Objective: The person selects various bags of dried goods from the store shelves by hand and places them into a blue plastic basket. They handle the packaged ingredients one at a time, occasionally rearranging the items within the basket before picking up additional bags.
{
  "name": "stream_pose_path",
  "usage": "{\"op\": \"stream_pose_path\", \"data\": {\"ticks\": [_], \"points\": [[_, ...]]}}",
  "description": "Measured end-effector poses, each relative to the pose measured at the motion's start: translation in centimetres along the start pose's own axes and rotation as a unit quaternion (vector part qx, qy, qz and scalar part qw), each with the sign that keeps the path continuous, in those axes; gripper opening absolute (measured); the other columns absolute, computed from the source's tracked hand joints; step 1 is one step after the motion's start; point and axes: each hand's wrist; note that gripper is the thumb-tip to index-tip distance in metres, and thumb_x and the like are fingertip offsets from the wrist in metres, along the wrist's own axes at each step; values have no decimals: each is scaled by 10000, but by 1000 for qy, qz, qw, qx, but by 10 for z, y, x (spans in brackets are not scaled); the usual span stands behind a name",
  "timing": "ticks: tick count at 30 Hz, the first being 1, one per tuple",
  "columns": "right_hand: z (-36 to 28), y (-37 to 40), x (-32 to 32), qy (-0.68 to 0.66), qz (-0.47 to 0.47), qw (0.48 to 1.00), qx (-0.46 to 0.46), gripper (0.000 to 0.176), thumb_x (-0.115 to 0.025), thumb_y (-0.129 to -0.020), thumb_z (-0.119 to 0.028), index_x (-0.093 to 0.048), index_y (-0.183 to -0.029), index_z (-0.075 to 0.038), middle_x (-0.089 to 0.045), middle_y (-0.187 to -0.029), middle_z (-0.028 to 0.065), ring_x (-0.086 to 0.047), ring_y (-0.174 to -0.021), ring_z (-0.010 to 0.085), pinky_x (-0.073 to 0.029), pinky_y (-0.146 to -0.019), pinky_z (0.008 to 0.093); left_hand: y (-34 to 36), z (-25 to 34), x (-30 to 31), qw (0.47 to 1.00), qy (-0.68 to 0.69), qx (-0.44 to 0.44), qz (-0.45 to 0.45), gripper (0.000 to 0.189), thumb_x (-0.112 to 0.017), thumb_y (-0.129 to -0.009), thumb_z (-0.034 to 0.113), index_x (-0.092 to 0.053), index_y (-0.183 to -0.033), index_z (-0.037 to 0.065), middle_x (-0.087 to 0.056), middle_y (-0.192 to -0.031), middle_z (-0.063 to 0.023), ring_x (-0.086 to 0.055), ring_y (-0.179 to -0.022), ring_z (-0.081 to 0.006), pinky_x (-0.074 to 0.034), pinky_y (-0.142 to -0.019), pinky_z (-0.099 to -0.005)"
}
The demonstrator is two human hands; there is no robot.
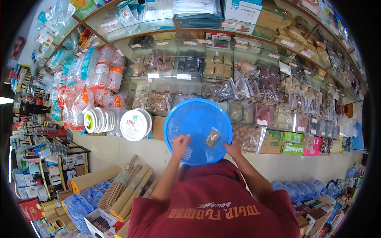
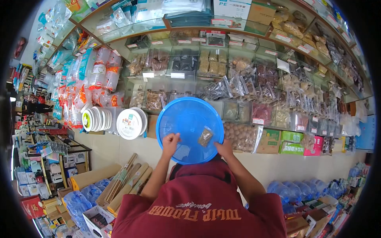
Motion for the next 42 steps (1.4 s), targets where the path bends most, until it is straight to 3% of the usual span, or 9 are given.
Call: {"op": "stream_pose_path", "data": {"ticks": [2, 6, 9, 17, 24, 26, 32, 40, 42], "points": [[0, 19, 12, -12, 18, 1000, 16, 243, -642, -730, -188, -660, -900, -16, -666, -790, 135, -645, -728, 232, -486, -665, 353, 25, 66, -50, 963, 127, -185, 151, 524, -678, -792, 135, -424, -1241, 43, -537, -1141, -118, -567, -927, -173, -475, -725, -260], [14, 47, 39, -46, -1, 998, -39, 240, -653, -725, -193, -661, -892, -21, -667, -780, 124, -645, -718, 223, -484, -655, 351, 35, 64, -112, 978, 85, -171, 89, 575, -683, -786, 206, -418, -1264, 28, -516, -1187, -146, -571, -960, -242, -479, -785, -312], [32, 64, 48, -67, 4, 998, -19, 244, -658, -721, -201, -661, -887, -22, -668, -772, 114, -647, -721, 220, -485, -654, 350, 40, 53, -140, 960, -144, -233, 60, 695, -713, -746, 274, -380, -1300, 17, -535, -1152, -171, -565, -979, -312, -467, -838, -378], [54, 76, 65, -68, 20, 997, 31, 287, -675, -706, -252, -667, -889, -31, -667, -798, 139, -653, -771, 241, -487, -676, 353, 44, 95, -179, 971, -233, -45, -15, 664, -748, -648, 374, -492, -1141, 12, -610, -1011, -175, -581, -961, -342, -472, -804, -423], [63, 81, 68, -106, 51, 993, 1, 244, -659, -721, -206, -668, -876, -18, -664, -770, 119, -642, -712, 214, -487, -638, 337, 32, 78, -182, 948, -291, -76, -103, 546, -764, -637, 301, -550, -1044, 6, -622, -943, -146, -612, -878, -264, -486, -750, -366], [71, 80, 65, -163, 51, 985, 2, 222, -653, -727, -181, -668, -870, -12, -660, -756, 105, -632, -679, 197, -485, -619, 328, 28, 73, -168, 975, -87, -24, -204, 478, -750, -687, 193, -544, -1080, 15, -621, -974, -101, -608, -908, -178, -491, -757, -320], [97, 83, 65, -216, 77, 967, -114, 265, -625, -752, -155, -614, -965, 2, -638, -829, 97, -614, -672, 182, -501, -564, 299, 34, 118, -106, 941, 296, -11, -166, 469, -658, -779, 57, -469, -1207, 23, -594, -1056, -58, -591, -928, -170, -494, -781, -295], [114, 126, 59, -295, 268, 893, -212, 189, -631, -730, -142, -594, -817, 22, -585, -683, 72, -548, -553, 156, -432, -471, 281, -64, 108, -42, 864, 465, 73, -178, 275, -518, -860, 120, -485, -1127, 63, -591, -1018, -70, -592, -912, -179, -511, -745, -348], [115, 144, 58, -298, 269, 888, -224, 138, -613, -744, -114, -575, -821, -6, -571, -689, 48, -525, -540, 140, -401, -451, 270, -106, 106, -38, 903, 401, 83, -129, 245, -536, -852, 132, -499, -1087, 73, -585, -1007, -55, -585, -898, -176, -508, -725, -346]]}}
Point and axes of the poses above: each hand's wrist, its own y-axis away from the middle knuckle, its own x-axis out of the back of the hand, z = x × y
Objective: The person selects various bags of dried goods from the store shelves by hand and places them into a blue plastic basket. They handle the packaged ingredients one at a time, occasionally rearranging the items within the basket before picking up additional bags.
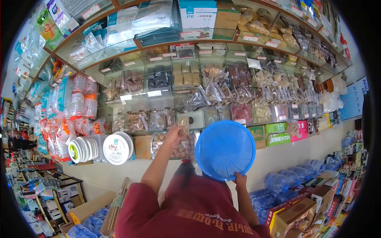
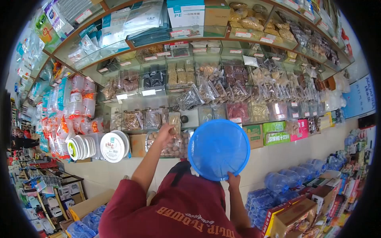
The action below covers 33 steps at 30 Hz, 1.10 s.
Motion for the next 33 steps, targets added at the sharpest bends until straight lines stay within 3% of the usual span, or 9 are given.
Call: {"op": "stream_pose_path", "data": {"ticks": [11, 13, 17, 19, 21, 23, 24, 30, 33], "points": [[62, 82, 7, -150, 109, 981, -56, 198, -582, -764, -63, -513, -950, -51, -566, -765, 55, -563, -598, 185, -428, -437, 310, -257, 80, -47, 990, -92, -91, 54, 152, -634, -802, 204, -560, -871, 90, -550, -764, -16, -540, -656, -137, -477, -532, -289], [47, 107, -13, -188, 130, 972, -48, 186, -573, -774, -67, -521, -949, -30, -565, -803, 69, -570, -649, 201, -434, -475, 324, -290, 83, -57, 970, -125, -156, 140, 154, -594, -845, 226, -566, -816, 78, -553, -677, -11, -527, -533, -119, -449, -446, -276], [57, 120, -18, -214, 130, 967, -42, 199, -560, -787, -56, -543, -980, -13, -579, -830, 60, -558, -640, 169, -434, -480, 290, -323, 73, -51, 934, -299, -79, 178, 130, -595, -827, 176, -565, -861, 55, -559, -724, -59, -565, -647, -167, -475, -563, -305], [56, 120, -23, -234, 119, 964, -37, 208, -559, -789, -55, -541, -992, -12, -582, -845, 65, -567, -653, 174, -447, -487, 291, -295, 44, -49, 725, -452, -392, 341, 299, -608, -773, 105, -519, -1035, -7, -561, -900, -177, -589, -798, -301, -480, -669, -386], [52, 115, -28, -250, 105, 962, -32, 217, -558, -792, -55, -539, -1004, -10, -586, -861, 70, -576, -667, 180, -460, -494, 292, -210, 49, -67, 774, -339, -462, 271, 288, -585, -764, 63, -529, -1041, 10, -544, -955, -167, -569, -867, -291, -471, -714, -362], [45, 105, -34, -262, 90, 961, -24, 250, -560, -794, -55, -530, -1037, -5, -589, -900, 79, -597, -706, 194, -494, -516, 300, -153, 26, -51, 825, -335, -413, 190, 276, -560, -759, 14, -529, -1033, 16, -520, -1016, -149, -550, -887, -272, -466, -719, -343], [43, 98, -33, -259, 86, 962, -20, 250, -560, -794, -55, -530, -1037, -5, -589, -900, 79, -597, -706, 194, -494, -516, 300, -149, -8, -25, 786, -349, -482, 167, 254, -550, -762, 0, -530, -1014, 14, -512, -991, -132, -545, -840, -252, -459, -701, -322], [13, 54, -33, -218, -25, 976, 1, 282, -570, -797, -57, -528, -1072, -9, -596, -940, 90, -613, -758, 208, -535, -588, 323, 8, -126, 54, 939, -287, -151, 113, 231, -473, -917, 221, -566, -892, 11, -564, -809, -102, -544, -767, -196, -426, -667, -344], [5, 28, -36, -119, -78, 990, 18, 292, -591, -791, -73, -533, -1068, -1, -601, -955, 96, -617, -776, 212, -539, -602, 322, 20, -173, 84, 957, -216, -190, 49, 233, -451, -940, 205, -568, -901, 7, -562, -788, -15, -521, -697, -123, -434, -616, -267]]}}
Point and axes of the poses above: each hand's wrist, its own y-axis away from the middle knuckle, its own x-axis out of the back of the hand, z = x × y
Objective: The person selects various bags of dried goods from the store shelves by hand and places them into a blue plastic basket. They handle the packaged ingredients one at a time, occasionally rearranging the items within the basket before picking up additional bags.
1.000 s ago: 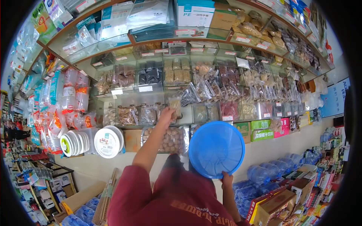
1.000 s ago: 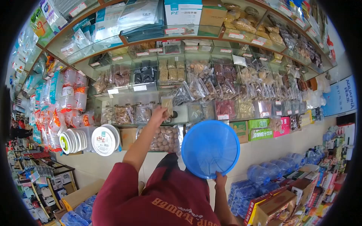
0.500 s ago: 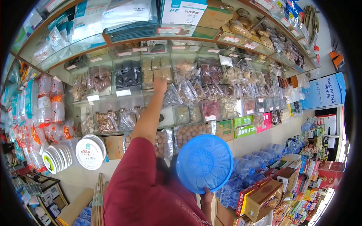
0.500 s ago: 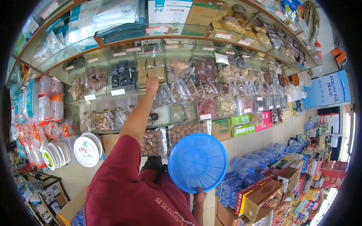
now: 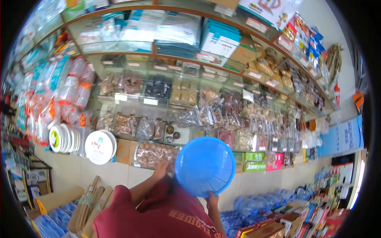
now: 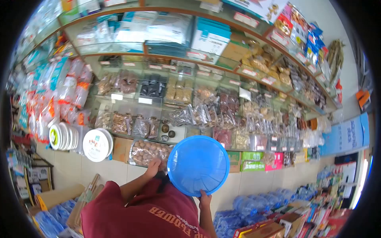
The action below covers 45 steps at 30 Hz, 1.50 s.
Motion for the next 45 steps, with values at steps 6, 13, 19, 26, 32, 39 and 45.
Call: {"op": "stream_pose_path", "data": {"ticks": [6, 13, 19, 26, 32, 39, 45], "points": [[-16, -40, -16, 162, -138, 977, -32, 286, -635, -772, -123, -570, -1023, -2, -621, -934, 96, -623, -766, 208, -529, -611, 325, 16, 129, -4, 980, -138, -18, 140, 254, -556, -845, 183, -541, -1016, -5, -583, -943, -163, -577, -870, -279, -452, -771, -380], [-16, -62, -41, 286, -238, 928, -15, 275, -611, -802, -106, -574, -1058, -11, -628, -963, 101, -633, -792, 214, -536, -627, 339, 95, 121, 18, 923, -225, -33, 310, 366, -597, -765, 128, -474, -1085, -1, -609, -955, -224, -610, -890, -349, -479, -759, -407], [14, -82, -60, 389, -303, 870, 16, 240, -581, -788, -155, -639, -963, -2, -656, -836, 126, -640, -745, 209, -515, -624, 334, 189, 73, 27, 901, -198, 58, 382, 276, -604, -747, 37, -459, -981, 12, -602, -848, -152, -615, -776, -238, -488, -675, -347], [18, -91, -96, 459, -285, 825, 167, 274, -563, -754, -218, -654, -910, -11, -657, -822, 182, -647, -752, 291, -491, -692, 391, 211, 36, 24, 888, -119, 12, 445, 279, -603, -745, -31, -439, -968, 7, -562, -844, -101, -589, -751, -165, -490, -647, -294], [9, -91, -125, 440, -252, 822, 258, 287, -564, -768, -236, -649, -948, -29, -652, -859, 202, -641, -828, 317, -481, -735, 401, 152, 38, 64, 903, -119, -1, 413, 266, -594, -739, -32, -452, -961, 4, -569, -846, -110, -591, -762, -170, -494, -658, -301], [43, -99, -171, 416, -222, 852, 228, 294, -619, -787, -242, -641, -1000, -40, -666, -904, 144, -640, -840, 262, -483, -758, 375, 104, 82, 113, 870, -206, 59, 444, 321, -630, -723, 90, -504, -995, -24, -620, -870, -186, -628, -760, -276, -496, -708, -367], [37, -96, -194, 452, -176, 829, 277, 369, -677, -751, -248, -607, -1030, -16, -648, -914, 138, -632, -821, 250, -488, -743, 365, 65, 97, 165, 901, -216, 63, 370, 359, -651, -705, 141, -522, -994, -28, -621, -869, -197, -616, -831, -325, -479, -736, -405]]}}
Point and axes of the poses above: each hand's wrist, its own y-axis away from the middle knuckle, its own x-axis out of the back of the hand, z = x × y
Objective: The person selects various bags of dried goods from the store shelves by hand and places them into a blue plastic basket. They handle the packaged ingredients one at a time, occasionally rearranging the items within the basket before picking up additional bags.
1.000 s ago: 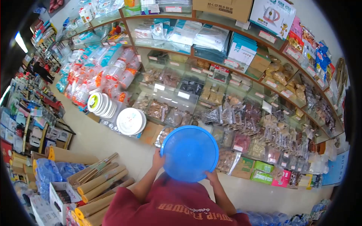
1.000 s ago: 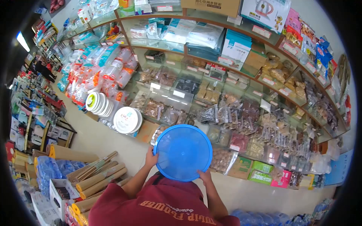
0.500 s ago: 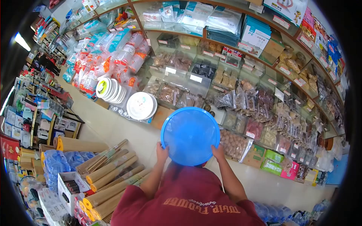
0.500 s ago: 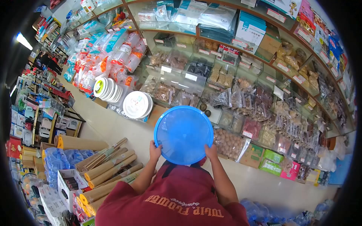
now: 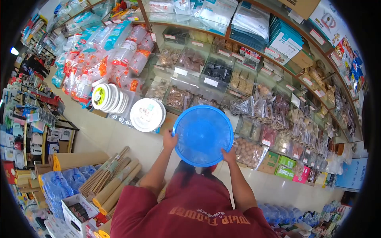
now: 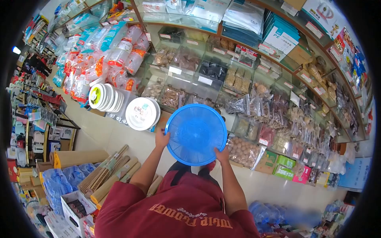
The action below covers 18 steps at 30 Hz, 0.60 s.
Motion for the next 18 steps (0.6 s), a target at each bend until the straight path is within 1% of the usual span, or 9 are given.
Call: {"op": "stream_pose_path", "data": {"ticks": [1, 2, 3, 5, 8, 11, 14, 16, 18], "points": [[-1, 1, 1, 28, 28, 998, 38, 400, -694, -737, -257, -594, -1036, -11, -641, -916, 137, -630, -816, 247, -488, -741, 362, -14, 0, -2, 999, -27, -37, 9, 385, -646, -716, 189, -525, -1018, -18, -622, -893, -203, -613, -851, -338, -478, -748, -418], [-3, 1, 3, 35, 30, 999, 30, 400, -694, -737, -257, -594, -1036, -11, -641, -916, 137, -630, -816, 247, -488, -741, 362, -27, 1, -5, 996, -53, -73, 18, 414, -641, -728, 238, -527, -1041, -9, -624, -917, -209, -610, -870, -351, -477, -760, -430], [-24, 0, 7, 12, 66, 998, -17, 429, -707, -723, -270, -583, -1042, -10, -635, -914, 133, -628, -810, 251, -486, -746, 363, -38, 8, -8, 996, -50, -69, 11, 414, -641, -728, 238, -527, -1041, -9, -624, -917, -209, -610, -870, -351, -477, -760, -430], [-37, -14, 6, -8, 105, 992, -66, 459, -719, -709, -282, -572, -1047, -9, -630, -911, 130, -625, -803, 254, -484, -752, 364, -56, 32, -11, 980, -175, -32, -90, 441, -610, -743, 325, -544, -1063, 28, -628, -958, -215, -605, -899, -378, -478, -780, -452], [-17, -38, -8, 28, 135, 987, -88, 469, -721, -704, -300, -585, -1044, -7, -640, -928, 129, -627, -828, 260, -483, -758, 370, -75, 41, -22, 975, -183, 13, -126, 367, -631, -723, 303, -624, -968, 29, -637, -929, -225, -615, -876, -375, -480, -787, -459], [-15, -46, -18, 3, 104, 985, -137, 361, -700, -722, -254, -622, -984, -18, -658, -866, 123, -634, -766, 256, -495, -713, 371, -80, 45, -24, 973, -190, 40, -126, 333, -646, -714, 286, -652, -947, 48, -644, -901, -219, -618, -875, -376, -479, -794, -465], [-23, -43, -22, 62, 110, 979, -160, 304, -671, -726, -217, -650, -951, -13, -663, -911, 156, -643, -821, 283, -490, -740, 378, -74, 46, -26, 973, -206, 28, -96, 335, -658, -706, 284, -662, -948, 52, -650, -875, -211, -622, -852, -382, -485, -788, -461], [-16, -42, -25, 59, 164, 975, -139, 280, -660, -696, -225, -663, -865, -1, -656, -837, 210, -637, -813, 357, -489, -750, 427, -76, 43, -29, 970, -224, 27, -96, 325, -637, -713, 286, -661, -940, 56, -651, -868, -206, -623, -844, -381, -488, -774, -465], [-9, -45, -27, 66, 172, 973, -139, 290, -663, -692, -229, -660, -873, -3, -657, -839, 207, -635, -809, 362, -489, -748, 435, -77, 42, -35, 966, -238, 27, -96, 316, -615, -720, 288, -660, -933, 60, -653, -861, -201, -624, -836, -381, -491, -761, -470]]}}
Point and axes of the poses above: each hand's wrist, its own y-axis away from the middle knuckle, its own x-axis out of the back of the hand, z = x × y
